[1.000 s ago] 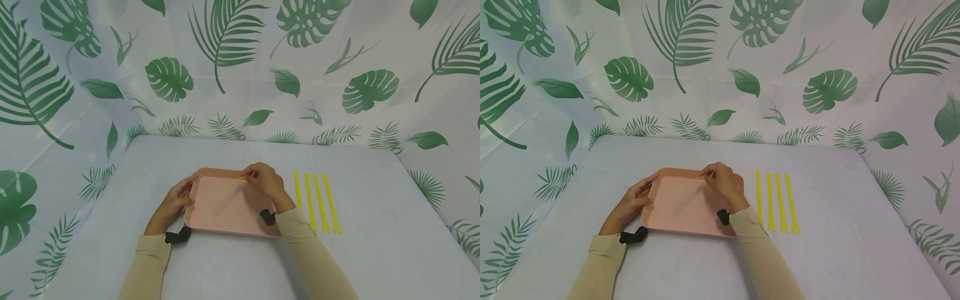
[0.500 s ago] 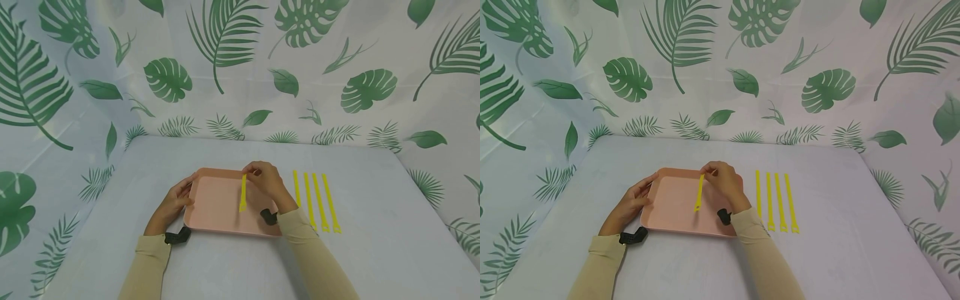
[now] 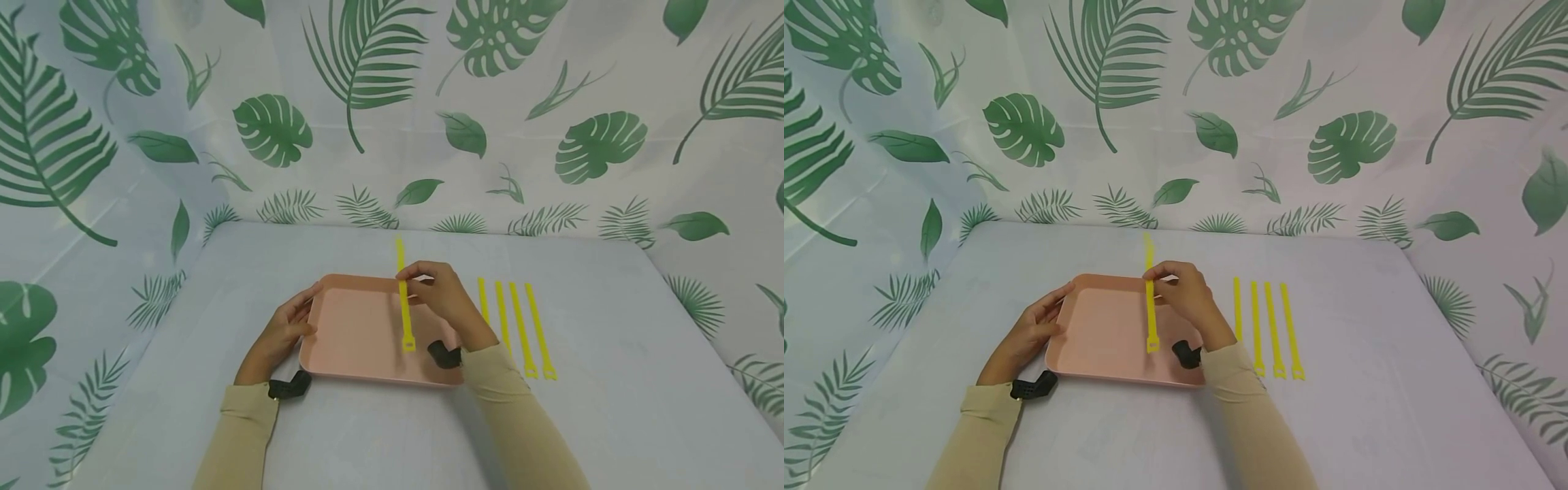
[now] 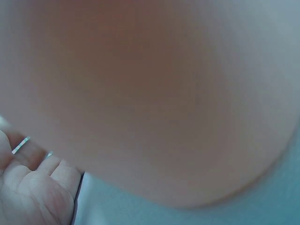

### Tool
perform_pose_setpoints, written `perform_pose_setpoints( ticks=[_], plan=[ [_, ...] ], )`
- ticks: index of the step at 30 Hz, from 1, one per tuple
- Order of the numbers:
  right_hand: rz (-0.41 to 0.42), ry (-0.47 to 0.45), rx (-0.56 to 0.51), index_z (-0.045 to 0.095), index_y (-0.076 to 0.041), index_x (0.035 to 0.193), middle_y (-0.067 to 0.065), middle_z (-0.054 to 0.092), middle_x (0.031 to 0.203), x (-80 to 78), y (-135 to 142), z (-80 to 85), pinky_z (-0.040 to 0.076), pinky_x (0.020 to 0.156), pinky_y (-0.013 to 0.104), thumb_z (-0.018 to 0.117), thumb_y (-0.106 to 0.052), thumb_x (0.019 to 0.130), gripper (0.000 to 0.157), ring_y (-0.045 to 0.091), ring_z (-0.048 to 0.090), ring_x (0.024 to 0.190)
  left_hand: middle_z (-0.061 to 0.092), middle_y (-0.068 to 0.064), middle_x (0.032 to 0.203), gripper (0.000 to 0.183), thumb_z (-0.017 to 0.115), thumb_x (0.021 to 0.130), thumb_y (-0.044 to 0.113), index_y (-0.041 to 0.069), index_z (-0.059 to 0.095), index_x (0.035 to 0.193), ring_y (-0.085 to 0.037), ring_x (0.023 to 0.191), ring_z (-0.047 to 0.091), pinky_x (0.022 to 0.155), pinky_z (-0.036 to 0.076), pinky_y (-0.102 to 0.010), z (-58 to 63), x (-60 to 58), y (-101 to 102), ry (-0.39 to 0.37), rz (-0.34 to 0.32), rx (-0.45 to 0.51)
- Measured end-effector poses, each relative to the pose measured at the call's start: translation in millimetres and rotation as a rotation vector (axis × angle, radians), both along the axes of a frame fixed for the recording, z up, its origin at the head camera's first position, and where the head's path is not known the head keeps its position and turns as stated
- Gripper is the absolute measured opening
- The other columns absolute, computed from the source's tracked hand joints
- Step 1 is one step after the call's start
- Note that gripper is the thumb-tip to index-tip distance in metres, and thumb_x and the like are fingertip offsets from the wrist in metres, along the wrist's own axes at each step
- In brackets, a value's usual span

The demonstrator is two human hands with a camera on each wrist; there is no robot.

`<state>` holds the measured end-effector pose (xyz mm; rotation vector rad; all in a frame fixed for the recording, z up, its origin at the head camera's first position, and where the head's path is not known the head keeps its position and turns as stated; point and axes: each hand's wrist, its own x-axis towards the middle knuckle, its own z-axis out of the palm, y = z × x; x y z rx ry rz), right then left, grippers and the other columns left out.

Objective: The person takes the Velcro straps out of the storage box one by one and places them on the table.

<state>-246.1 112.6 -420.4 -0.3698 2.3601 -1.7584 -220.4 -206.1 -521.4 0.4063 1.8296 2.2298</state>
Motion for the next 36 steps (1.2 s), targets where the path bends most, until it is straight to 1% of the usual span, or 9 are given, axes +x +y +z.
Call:
perform_pose_setpoints(
  ticks=[4, 8, 13, 15, 17, 20, 26, 31, 36],
  plan=[
    [0.008, -0.033, -0.014, 0.069, 0.015, 0.121, 0.033, 0.065, 0.132, 3.2, 4.3, 1.4, 0.067, 0.088, 0.040, 0.055, 0.003, 0.105, 0.024, 0.020, 0.073, 0.097, 0.012, -0.031, 0.176, 0.097, 0.055, 0.078, -0.016, -0.013, 0.017, 0.167, -0.047, 0.163, 0.012, 0.118, 0.037, -0.015, 0.3, 0.4, 0.8, -0.002, 0.001, 0.002],
    [0.011, -0.045, -0.038, 0.069, 0.013, 0.121, 0.034, 0.064, 0.132, 6.9, 10.4, 0.7, 0.067, 0.087, 0.041, 0.061, 0.004, 0.102, 0.022, 0.017, 0.073, 0.095, 0.012, -0.031, 0.176, 0.096, 0.055, 0.078, -0.017, -0.014, 0.017, 0.166, -0.047, 0.162, 0.011, 0.117, 0.037, -0.014, -0.3, 0.0, 1.1, -0.002, 0.001, 0.007],
    [0.007, -0.035, -0.049, 0.068, 0.013, 0.122, 0.027, 0.068, 0.124, 10.8, 17.8, -1.9, 0.067, 0.083, 0.038, 0.066, 0.005, 0.099, 0.024, 0.013, 0.072, 0.092, 0.014, -0.030, 0.176, 0.096, 0.056, 0.080, -0.016, -0.013, 0.017, 0.167, -0.046, 0.162, 0.014, 0.116, 0.038, -0.013, 0.5, 0.5, 0.7, -0.006, 0.009, -0.011],
    [0.007, -0.037, -0.051, 0.068, 0.012, 0.124, 0.026, 0.068, 0.122, 11.7, 20.9, -3.4, 0.067, 0.083, 0.039, 0.067, 0.005, 0.100, 0.025, 0.013, 0.071, 0.092, 0.014, -0.029, 0.176, 0.096, 0.056, 0.080, -0.016, -0.012, 0.018, 0.167, -0.046, 0.162, 0.015, 0.116, 0.038, -0.012, 0.6, 0.6, 0.4, -0.009, 0.013, -0.020],
    [0.008, -0.040, -0.049, 0.067, 0.012, 0.126, 0.028, 0.067, 0.124, 12.6, 24.4, -5.3, 0.067, 0.083, 0.040, 0.067, 0.004, 0.100, 0.026, 0.014, 0.071, 0.093, 0.013, -0.028, 0.177, 0.096, 0.056, 0.079, -0.016, -0.013, 0.018, 0.167, -0.046, 0.162, 0.014, 0.115, 0.038, -0.012, 0.0, 0.6, 0.2, -0.011, 0.017, -0.018],
    [0.002, -0.044, -0.047, 0.065, 0.013, 0.128, 0.027, 0.067, 0.122, 14.1, 29.7, -7.3, 0.067, 0.082, 0.038, 0.067, 0.004, 0.101, 0.028, 0.014, 0.070, 0.092, 0.011, -0.029, 0.177, 0.095, 0.055, 0.080, -0.017, -0.014, 0.017, 0.166, -0.046, 0.162, 0.012, 0.116, 0.038, -0.012, -0.9, 0.4, -0.3, -0.008, 0.016, -0.009],
    [-0.016, -0.041, -0.056, 0.063, 0.016, 0.128, 0.017, 0.069, 0.115, 17.4, 36.7, -11.2, 0.066, 0.079, 0.034, 0.067, 0.005, 0.100, 0.030, 0.013, 0.069, 0.091, 0.010, -0.030, 0.177, 0.094, 0.055, 0.081, -0.017, -0.014, 0.016, 0.166, -0.046, 0.163, 0.010, 0.118, 0.035, -0.012, 0.5, 1.5, -1.6, 0.000, 0.011, -0.011],
    [-0.025, -0.030, -0.056, 0.064, 0.014, 0.128, 0.018, 0.069, 0.116, 21.5, 43.1, -12.5, 0.065, 0.079, 0.033, 0.068, 0.003, 0.099, 0.031, 0.013, 0.068, 0.092, 0.011, -0.030, 0.177, 0.094, 0.056, 0.081, -0.017, -0.014, 0.017, 0.166, -0.047, 0.163, 0.010, 0.118, 0.035, -0.013, 1.6, 2.1, -0.7, 0.009, 0.008, -0.012],
    [-0.030, -0.004, -0.044, 0.064, 0.013, 0.129, 0.021, 0.067, 0.122, 26.6, 52.6, -10.9, 0.065, 0.078, 0.033, 0.068, 0.001, 0.100, 0.032, 0.013, 0.069, 0.094, 0.012, -0.029, 0.177, 0.095, 0.057, 0.081, -0.016, -0.013, 0.017, 0.167, -0.047, 0.163, 0.012, 0.118, 0.036, -0.013, 1.0, 2.5, 0.4, 0.004, 0.007, -0.011]
  ],
)
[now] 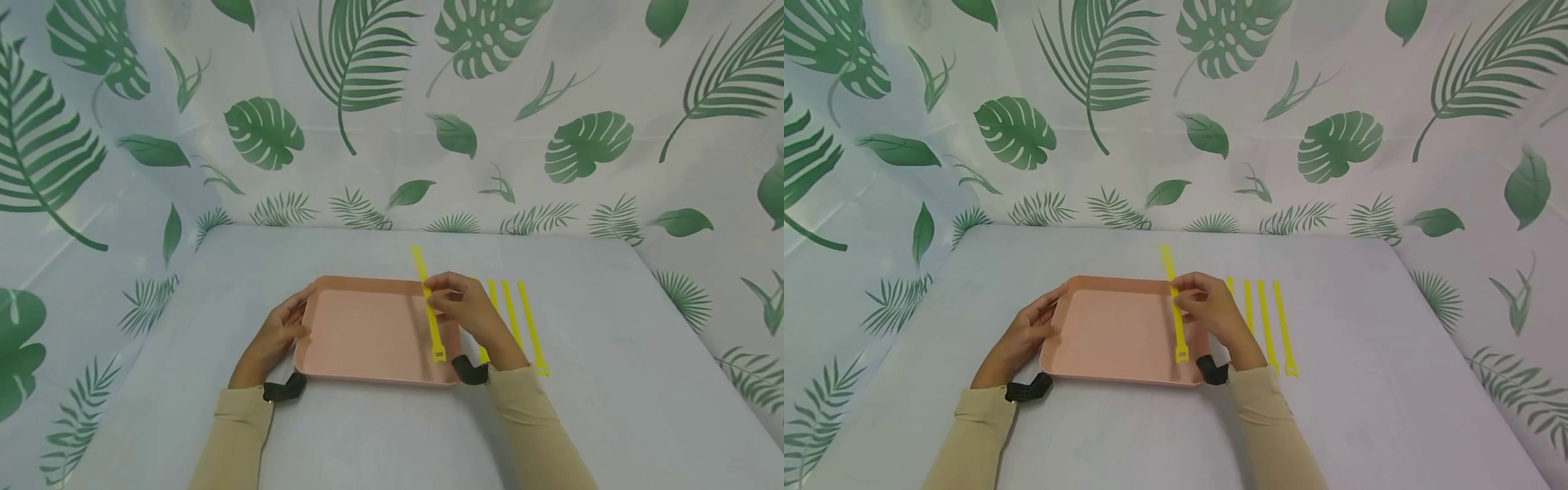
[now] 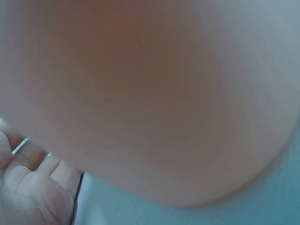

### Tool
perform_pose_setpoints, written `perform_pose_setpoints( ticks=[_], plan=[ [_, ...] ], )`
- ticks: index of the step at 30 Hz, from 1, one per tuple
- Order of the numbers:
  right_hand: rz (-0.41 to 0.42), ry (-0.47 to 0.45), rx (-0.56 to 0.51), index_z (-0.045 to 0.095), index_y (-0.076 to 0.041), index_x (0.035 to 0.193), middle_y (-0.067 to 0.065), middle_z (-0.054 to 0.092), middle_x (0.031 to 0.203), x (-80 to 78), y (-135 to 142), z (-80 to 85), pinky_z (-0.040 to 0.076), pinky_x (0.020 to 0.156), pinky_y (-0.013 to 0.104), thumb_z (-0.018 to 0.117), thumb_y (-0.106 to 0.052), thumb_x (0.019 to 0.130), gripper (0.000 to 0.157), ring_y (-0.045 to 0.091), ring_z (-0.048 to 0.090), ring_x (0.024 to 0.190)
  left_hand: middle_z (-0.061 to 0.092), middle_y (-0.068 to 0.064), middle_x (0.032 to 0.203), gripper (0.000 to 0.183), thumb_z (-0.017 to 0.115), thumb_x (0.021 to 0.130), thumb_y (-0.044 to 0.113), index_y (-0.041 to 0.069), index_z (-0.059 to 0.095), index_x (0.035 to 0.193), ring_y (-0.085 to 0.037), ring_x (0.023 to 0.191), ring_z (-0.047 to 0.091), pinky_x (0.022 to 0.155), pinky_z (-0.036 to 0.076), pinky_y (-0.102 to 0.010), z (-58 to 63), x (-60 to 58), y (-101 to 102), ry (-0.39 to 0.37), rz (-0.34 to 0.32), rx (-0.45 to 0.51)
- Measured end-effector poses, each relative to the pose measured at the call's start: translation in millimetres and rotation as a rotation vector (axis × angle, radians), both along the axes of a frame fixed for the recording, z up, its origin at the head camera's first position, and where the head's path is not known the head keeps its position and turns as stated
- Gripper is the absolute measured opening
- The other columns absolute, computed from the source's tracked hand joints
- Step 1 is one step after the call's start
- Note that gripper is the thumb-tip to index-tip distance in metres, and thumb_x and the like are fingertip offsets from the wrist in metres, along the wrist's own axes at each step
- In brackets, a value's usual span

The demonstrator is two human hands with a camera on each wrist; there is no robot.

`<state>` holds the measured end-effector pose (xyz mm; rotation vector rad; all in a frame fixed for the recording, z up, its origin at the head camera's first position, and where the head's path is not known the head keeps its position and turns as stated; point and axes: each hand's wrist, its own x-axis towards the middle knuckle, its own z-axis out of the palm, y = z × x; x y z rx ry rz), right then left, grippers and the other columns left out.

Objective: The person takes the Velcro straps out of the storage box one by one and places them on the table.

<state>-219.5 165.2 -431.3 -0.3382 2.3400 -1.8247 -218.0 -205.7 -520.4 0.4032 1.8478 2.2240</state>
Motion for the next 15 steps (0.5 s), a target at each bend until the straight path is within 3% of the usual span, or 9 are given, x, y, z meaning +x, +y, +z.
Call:
perform_pose_setpoints(
  ticks=[15],
  plan=[
    [-0.051, 0.023, 0.011, 0.064, 0.015, 0.131, 0.029, 0.065, 0.128, 6.8, 29.6, -0.7, 0.065, 0.076, 0.030, 0.069, 0.001, 0.100, 0.034, 0.010, 0.069, 0.090, 0.009, -0.030, 0.177, 0.095, 0.057, 0.082, -0.017, -0.015, 0.015, 0.166, -0.048, 0.162, 0.007, 0.119, 0.034, -0.014, 0.2, 0.6, 0.2, 0.003, -0.007, 0.011]
  ],
)
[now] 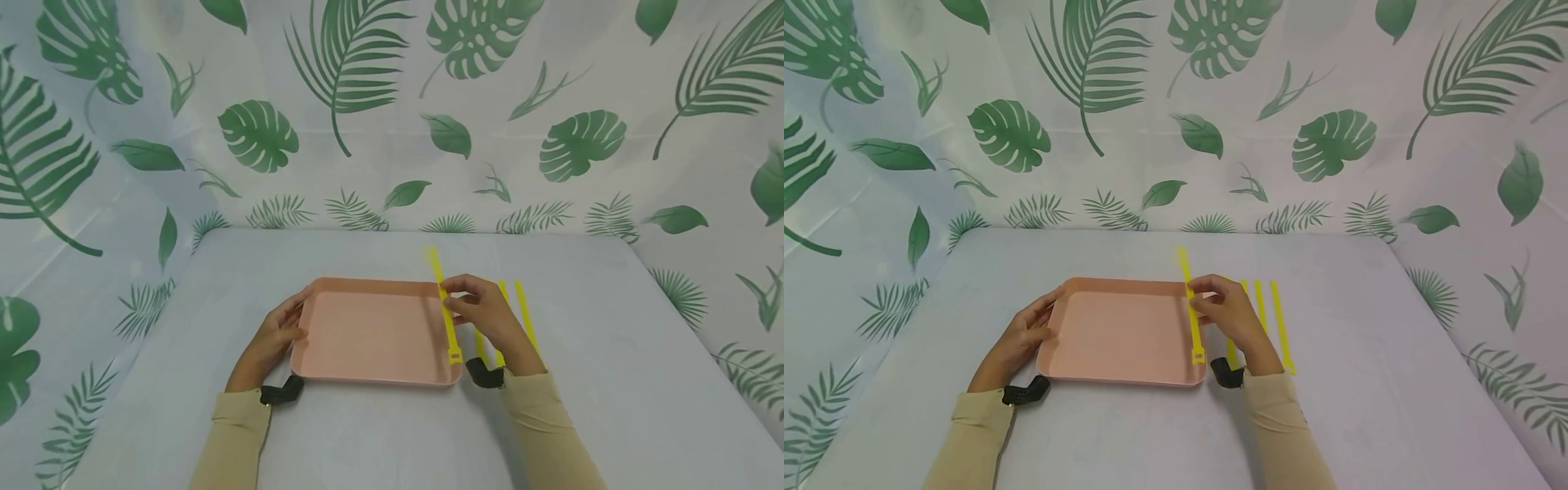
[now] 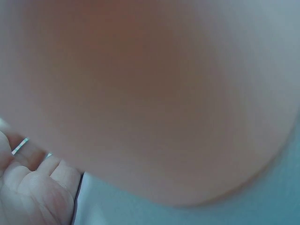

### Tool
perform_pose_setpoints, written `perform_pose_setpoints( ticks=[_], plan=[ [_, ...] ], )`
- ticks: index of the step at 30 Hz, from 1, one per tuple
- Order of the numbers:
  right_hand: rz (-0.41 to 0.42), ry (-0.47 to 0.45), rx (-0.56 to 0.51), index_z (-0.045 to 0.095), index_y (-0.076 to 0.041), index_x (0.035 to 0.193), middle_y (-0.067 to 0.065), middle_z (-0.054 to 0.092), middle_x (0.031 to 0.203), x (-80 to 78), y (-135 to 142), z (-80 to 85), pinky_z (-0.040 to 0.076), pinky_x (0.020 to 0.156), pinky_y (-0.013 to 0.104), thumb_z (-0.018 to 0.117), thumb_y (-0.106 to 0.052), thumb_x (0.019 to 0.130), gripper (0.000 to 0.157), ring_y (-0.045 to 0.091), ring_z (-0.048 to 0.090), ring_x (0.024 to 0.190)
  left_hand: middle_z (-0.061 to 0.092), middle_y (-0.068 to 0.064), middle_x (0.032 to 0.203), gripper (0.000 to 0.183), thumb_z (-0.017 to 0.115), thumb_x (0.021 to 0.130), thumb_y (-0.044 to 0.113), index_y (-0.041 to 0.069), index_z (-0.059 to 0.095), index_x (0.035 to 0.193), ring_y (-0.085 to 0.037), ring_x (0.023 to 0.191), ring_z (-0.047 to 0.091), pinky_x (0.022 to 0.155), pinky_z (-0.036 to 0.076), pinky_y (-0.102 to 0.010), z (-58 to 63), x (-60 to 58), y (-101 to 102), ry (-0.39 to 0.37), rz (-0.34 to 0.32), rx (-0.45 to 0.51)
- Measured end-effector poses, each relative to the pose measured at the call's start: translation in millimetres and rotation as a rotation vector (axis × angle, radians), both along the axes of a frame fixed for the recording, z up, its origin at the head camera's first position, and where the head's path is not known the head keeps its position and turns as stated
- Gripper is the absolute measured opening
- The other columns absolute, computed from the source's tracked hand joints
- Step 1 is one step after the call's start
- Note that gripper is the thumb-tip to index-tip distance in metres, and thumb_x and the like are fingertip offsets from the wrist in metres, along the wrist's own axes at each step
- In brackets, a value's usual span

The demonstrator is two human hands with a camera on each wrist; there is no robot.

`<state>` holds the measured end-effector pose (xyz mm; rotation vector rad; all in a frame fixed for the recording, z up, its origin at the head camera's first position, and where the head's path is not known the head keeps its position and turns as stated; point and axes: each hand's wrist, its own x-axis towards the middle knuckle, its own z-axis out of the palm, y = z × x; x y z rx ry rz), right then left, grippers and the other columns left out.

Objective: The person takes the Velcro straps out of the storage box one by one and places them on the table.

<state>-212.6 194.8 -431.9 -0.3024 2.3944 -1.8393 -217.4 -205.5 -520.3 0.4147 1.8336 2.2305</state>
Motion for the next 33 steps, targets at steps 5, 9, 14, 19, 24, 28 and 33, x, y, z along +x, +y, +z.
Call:
perform_pose_setpoints(
  ticks=[5, 9, 14, 19, 24, 28, 33],
  plan=[
    [-0.009, 0.001, 0.029, 0.064, 0.014, 0.131, 0.030, 0.064, 0.131, 4.3, 9.2, 0.6, 0.065, 0.076, 0.030, 0.069, -0.001, 0.101, 0.034, 0.012, 0.069, 0.094, 0.010, -0.030, 0.176, 0.094, 0.057, 0.083, -0.017, -0.015, 0.015, 0.166, -0.032, 0.161, 0.024, 0.117, 0.036, -0.012, -1.6, 0.6, -0.8, 0.001, 0.007, 0.002],
    [-0.010, 0.003, 0.032, 0.063, 0.014, 0.131, 0.030, 0.063, 0.133, 5.6, 15.4, -0.1, 0.065, 0.077, 0.030, 0.069, -0.001, 0.101, 0.034, 0.012, 0.068, 0.095, 0.010, -0.032, 0.175, 0.093, 0.057, 0.083, -0.018, -0.015, 0.015, 0.166, -0.002, 0.146, 0.042, 0.116, 0.037, -0.011, -3.7, 0.7, -1.2, 0.009, 0.008, 0.013],
    [-0.016, 0.001, 0.033, 0.063, 0.015, 0.132, 0.031, 0.062, 0.135, 8.1, 22.9, 0.8, 0.065, 0.077, 0.029, 0.069, -0.002, 0.102, 0.035, 0.010, 0.068, 0.095, 0.009, -0.033, 0.175, 0.092, 0.056, 0.083, -0.019, -0.017, 0.014, 0.165, 0.006, 0.138, 0.046, 0.116, 0.037, -0.012, -4.8, 1.6, -1.5, 0.020, 0.002, 0.031],
    [-0.023, 0.019, 0.052, 0.064, 0.014, 0.132, 0.029, 0.064, 0.134, 11.3, 30.6, 3.7, 0.065, 0.078, 0.030, 0.070, -0.003, 0.102, 0.034, 0.011, 0.068, 0.096, 0.009, -0.034, 0.175, 0.092, 0.055, 0.083, -0.019, -0.017, 0.014, 0.165, 0.005, 0.140, 0.047, 0.116, 0.038, -0.012, -5.4, 1.7, -1.3, 0.025, 0.001, 0.033],
    [-0.033, 0.031, 0.054, 0.063, 0.014, 0.131, 0.027, 0.065, 0.131, 13.3, 40.3, 3.6, 0.065, 0.078, 0.029, 0.069, -0.002, 0.102, 0.034, 0.010, 0.069, 0.093, 0.009, -0.035, 0.174, 0.093, 0.054, 0.081, -0.021, -0.019, 0.014, 0.164, 0.006, 0.138, 0.048, 0.115, 0.038, -0.011, -5.3, 0.4, 0.6, 0.027, 0.006, 0.035],
    [-0.034, 0.027, 0.043, 0.062, 0.016, 0.132, 0.032, 0.061, 0.135, 14.5, 49.4, 2.2, 0.065, 0.078, 0.028, 0.068, 0.000, 0.102, 0.035, 0.009, 0.069, 0.094, 0.009, -0.035, 0.174, 0.093, 0.054, 0.080, -0.020, -0.018, 0.014, 0.164, 0.006, 0.138, 0.048, 0.115, 0.039, -0.012, -4.7, 0.2, 1.7, 0.022, 0.005, 0.033],
    [-0.047, 0.014, 0.065, 0.061, 0.016, 0.133, 0.032, 0.059, 0.140, 15.5, 60.8, -0.5, 0.065, 0.080, 0.028, 0.068, -0.002, 0.103, 0.036, 0.007, 0.068, 0.099, 0.010, -0.036, 0.173, 0.093, 0.054, 0.080, -0.020, -0.019, 0.014, 0.164, 0.005, 0.137, 0.049, 0.114, 0.041, -0.012, -4.1, 1.0, 3.1, 0.021, 0.013, 0.033]
  ],
)
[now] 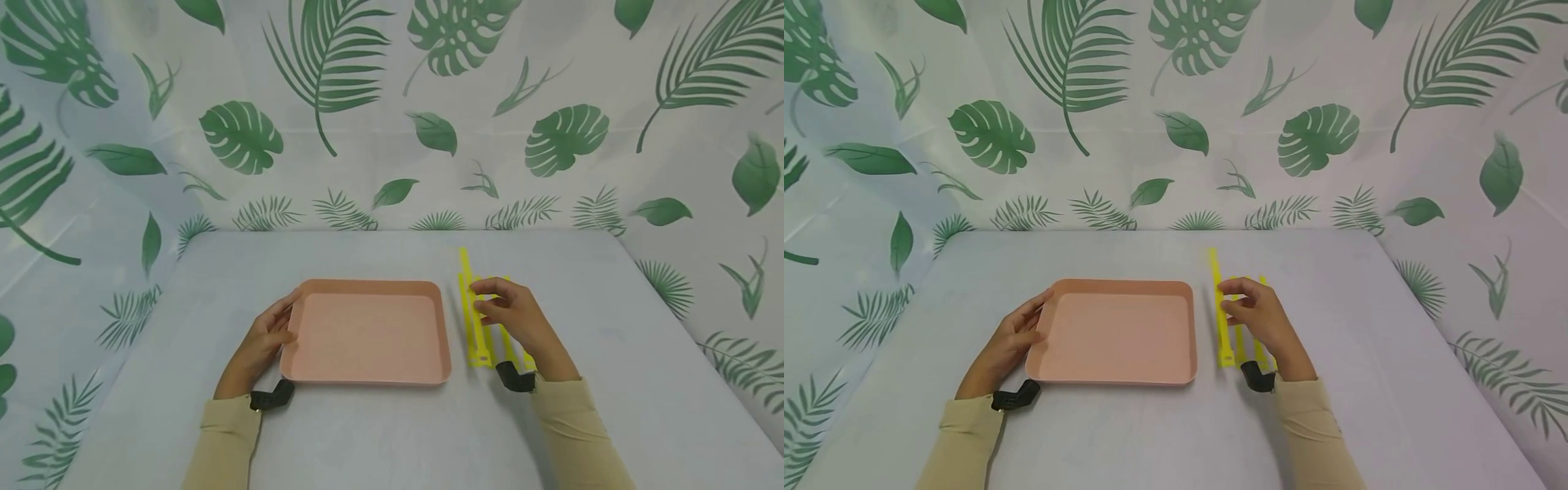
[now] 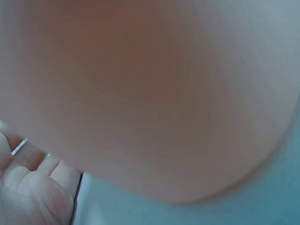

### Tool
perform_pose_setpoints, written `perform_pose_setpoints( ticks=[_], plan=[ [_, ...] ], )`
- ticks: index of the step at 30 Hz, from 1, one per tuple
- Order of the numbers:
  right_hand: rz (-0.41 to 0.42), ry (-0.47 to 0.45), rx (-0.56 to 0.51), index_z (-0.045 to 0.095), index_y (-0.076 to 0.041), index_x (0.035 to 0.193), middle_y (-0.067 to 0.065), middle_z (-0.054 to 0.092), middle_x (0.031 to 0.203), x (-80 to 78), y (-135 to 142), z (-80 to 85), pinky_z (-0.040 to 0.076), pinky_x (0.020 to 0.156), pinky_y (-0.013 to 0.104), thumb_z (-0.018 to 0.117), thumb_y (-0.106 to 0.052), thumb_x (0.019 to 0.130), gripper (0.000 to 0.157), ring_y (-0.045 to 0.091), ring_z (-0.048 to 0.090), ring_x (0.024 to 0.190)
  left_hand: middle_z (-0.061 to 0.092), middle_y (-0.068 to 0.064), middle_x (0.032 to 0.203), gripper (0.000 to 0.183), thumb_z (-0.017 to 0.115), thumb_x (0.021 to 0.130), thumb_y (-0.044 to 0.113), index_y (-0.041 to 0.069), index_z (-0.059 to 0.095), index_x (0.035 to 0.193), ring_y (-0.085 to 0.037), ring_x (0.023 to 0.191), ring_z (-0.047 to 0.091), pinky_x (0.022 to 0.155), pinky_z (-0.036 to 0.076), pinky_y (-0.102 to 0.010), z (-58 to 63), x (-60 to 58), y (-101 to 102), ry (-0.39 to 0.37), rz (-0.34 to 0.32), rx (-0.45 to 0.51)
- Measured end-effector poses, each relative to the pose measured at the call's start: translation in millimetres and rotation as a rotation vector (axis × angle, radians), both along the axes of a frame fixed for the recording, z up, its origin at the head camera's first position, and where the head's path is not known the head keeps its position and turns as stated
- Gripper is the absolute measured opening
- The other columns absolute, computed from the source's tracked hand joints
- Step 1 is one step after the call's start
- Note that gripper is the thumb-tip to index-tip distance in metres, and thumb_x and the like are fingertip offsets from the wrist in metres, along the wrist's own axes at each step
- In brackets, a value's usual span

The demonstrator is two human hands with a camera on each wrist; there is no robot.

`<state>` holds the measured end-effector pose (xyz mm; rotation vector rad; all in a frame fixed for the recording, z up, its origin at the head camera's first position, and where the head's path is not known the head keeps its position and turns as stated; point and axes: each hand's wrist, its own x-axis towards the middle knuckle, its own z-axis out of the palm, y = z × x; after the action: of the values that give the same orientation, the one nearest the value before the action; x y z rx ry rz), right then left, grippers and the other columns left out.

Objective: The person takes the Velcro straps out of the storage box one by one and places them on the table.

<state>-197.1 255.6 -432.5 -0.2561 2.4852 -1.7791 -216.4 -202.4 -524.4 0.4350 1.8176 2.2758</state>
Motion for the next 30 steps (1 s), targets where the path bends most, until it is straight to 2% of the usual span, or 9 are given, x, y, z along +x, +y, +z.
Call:
perform_pose_setpoints(
  ticks=[10, 17, 30],
  plan=[
    [-0.029, -0.001, 0.012, 0.059, 0.016, 0.135, 0.032, 0.059, 0.138, 0.4, 18.3, -6.6, 0.065, 0.079, 0.027, 0.068, -0.001, 0.103, 0.038, 0.009, 0.068, 0.095, 0.012, -0.037, 0.172, 0.093, 0.054, 0.079, -0.020, -0.019, 0.014, 0.164, 0.004, 0.137, 0.051, 0.113, 0.043, -0.013, 2.9, 1.9, 0.7, -0.010, 0.010, 0.001],
    [-0.045, -0.008, 0.020, 0.059, 0.017, 0.136, 0.025, 0.062, 0.134, 1.4, 33.2, -12.9, 0.065, 0.079, 0.027, 0.068, -0.002, 0.103, 0.039, 0.007, 0.068, 0.096, 0.013, -0.038, 0.171, 0.092, 0.053, 0.079, -0.021, -0.020, 0.015, 0.163, 0.004, 0.136, 0.052, 0.112, 0.043, -0.013, 3.4, 2.0, 1.3, -0.003, 0.018, 0.004],
    [-0.124, -0.067, 0.103, 0.056, 0.016, 0.142, 0.033, 0.059, 0.140, 1.7, 61.4, -19.7, 0.064, 0.079, 0.025, 0.068, -0.003, 0.104, 0.044, 0.002, 0.067, 0.094, 0.013, -0.033, 0.174, 0.093, 0.056, 0.081, -0.019, -0.017, 0.016, 0.165, 0.006, 0.136, 0.050, 0.113, 0.041, -0.011, 6.7, 3.7, 1.9, -0.027, 0.019, -0.025]
  ],
)
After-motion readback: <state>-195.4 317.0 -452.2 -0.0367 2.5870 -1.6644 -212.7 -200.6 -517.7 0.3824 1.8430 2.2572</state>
